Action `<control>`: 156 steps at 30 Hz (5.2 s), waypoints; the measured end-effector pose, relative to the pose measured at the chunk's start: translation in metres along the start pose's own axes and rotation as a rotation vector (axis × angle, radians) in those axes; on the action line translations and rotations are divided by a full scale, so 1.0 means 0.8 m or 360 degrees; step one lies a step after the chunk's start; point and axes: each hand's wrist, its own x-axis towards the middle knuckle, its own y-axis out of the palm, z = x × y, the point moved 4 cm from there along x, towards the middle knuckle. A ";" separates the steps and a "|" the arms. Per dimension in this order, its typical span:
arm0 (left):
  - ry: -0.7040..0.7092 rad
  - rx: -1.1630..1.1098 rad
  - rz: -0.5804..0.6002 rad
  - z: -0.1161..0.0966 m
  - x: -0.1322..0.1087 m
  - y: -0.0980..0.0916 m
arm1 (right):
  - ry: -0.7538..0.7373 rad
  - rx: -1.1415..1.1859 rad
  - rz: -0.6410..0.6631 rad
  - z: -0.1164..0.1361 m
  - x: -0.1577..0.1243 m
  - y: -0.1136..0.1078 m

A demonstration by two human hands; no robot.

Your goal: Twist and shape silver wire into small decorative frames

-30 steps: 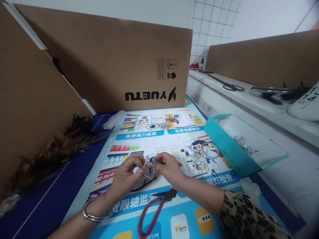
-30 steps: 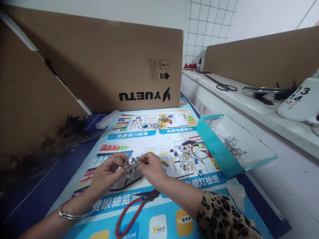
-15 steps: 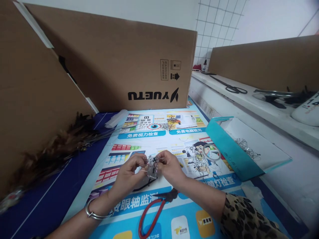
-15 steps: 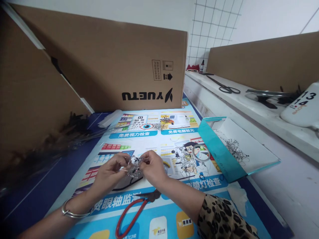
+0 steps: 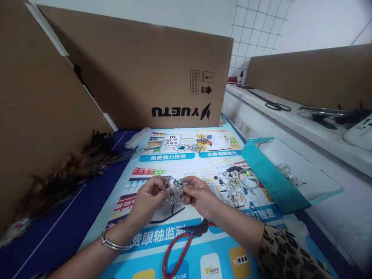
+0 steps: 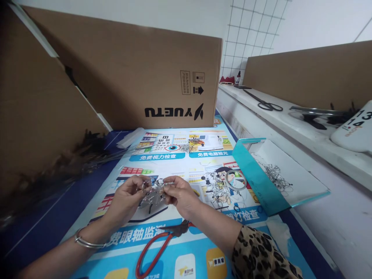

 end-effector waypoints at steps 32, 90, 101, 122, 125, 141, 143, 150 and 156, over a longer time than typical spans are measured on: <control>0.0345 0.0426 0.0146 -0.019 -0.014 0.005 | -0.0412 -0.0527 -0.0248 0.001 -0.011 0.015; 0.0665 0.0636 0.0533 -0.037 -0.025 0.023 | 0.0046 -0.0140 -0.0157 0.002 -0.007 -0.002; 0.0583 0.0672 0.0482 -0.028 -0.022 0.019 | 0.0034 -0.0305 -0.0312 0.000 -0.004 -0.008; 0.0573 0.0741 0.0487 -0.020 -0.018 0.018 | 0.0079 -0.0227 -0.0437 0.003 -0.008 -0.008; 0.0568 0.0780 0.0463 -0.019 -0.017 0.016 | 0.0082 -0.0242 -0.0446 0.006 -0.009 -0.008; 0.0473 0.0670 0.0411 -0.017 -0.017 0.016 | 0.0195 -0.0048 -0.0155 0.000 0.002 -0.018; 0.0418 0.0618 0.0378 -0.014 -0.017 0.016 | 0.0176 -0.0036 -0.0154 -0.002 0.003 -0.020; 0.0277 0.0515 0.0274 -0.007 -0.015 0.017 | 0.0095 -0.0078 -0.0205 -0.004 0.002 -0.021; 0.0106 0.0518 0.0204 -0.013 -0.016 0.018 | 0.0091 -0.0154 -0.0222 -0.002 0.001 -0.018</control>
